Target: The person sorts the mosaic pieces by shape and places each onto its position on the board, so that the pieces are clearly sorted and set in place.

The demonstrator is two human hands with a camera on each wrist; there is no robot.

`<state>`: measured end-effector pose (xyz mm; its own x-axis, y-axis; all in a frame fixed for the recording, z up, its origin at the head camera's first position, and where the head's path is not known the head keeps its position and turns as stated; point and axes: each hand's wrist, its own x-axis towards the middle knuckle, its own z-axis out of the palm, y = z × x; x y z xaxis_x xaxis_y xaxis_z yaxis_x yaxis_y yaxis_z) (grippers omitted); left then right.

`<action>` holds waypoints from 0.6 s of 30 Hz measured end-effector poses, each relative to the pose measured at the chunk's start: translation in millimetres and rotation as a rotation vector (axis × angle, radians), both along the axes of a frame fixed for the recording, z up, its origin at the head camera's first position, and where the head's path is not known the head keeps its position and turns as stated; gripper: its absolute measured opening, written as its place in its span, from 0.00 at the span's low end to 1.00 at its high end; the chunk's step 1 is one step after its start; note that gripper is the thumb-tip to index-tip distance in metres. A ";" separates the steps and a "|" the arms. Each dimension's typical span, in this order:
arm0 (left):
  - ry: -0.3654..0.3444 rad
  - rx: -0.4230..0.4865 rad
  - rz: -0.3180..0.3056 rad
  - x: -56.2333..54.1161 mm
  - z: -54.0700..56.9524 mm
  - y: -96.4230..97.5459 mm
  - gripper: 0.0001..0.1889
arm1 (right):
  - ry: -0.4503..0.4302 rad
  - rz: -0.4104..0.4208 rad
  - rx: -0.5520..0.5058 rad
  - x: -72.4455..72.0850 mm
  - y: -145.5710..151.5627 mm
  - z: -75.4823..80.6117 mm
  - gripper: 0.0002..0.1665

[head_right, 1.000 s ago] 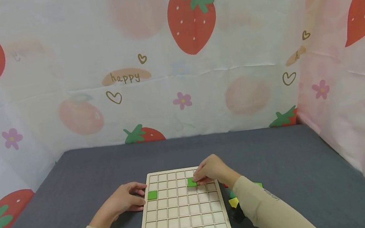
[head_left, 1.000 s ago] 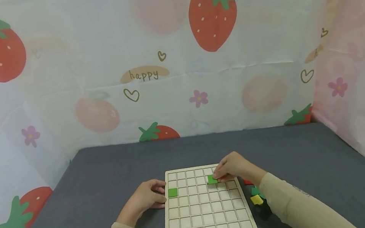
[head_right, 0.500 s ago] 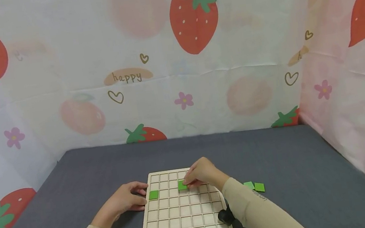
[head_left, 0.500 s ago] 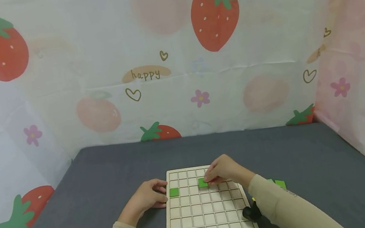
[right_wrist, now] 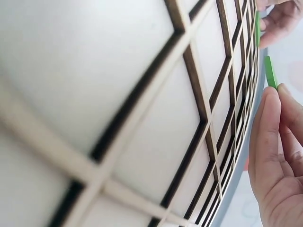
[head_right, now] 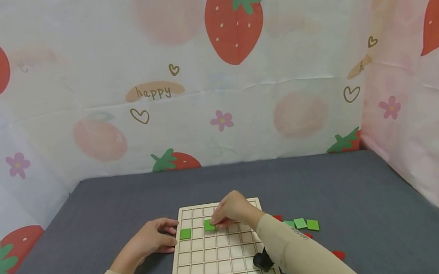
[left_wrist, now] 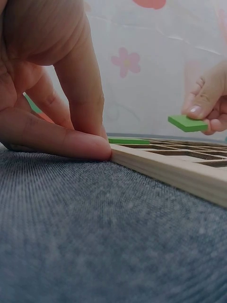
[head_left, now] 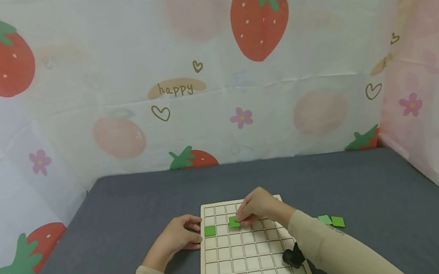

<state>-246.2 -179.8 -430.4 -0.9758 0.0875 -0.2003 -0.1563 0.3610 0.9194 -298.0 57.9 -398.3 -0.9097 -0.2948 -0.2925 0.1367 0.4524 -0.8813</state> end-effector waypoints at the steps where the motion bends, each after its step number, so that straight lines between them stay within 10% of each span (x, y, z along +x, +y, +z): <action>1: 0.000 0.000 0.001 -0.2 -0.2 0.0 0.27 | -0.002 0.002 0.000 0.0 -1.3 -0.2 0.03; 18: -0.005 -0.002 0.003 0.0 1.8 1.3 0.28 | -0.017 0.016 -0.008 -2.0 -21.0 -4.0 0.04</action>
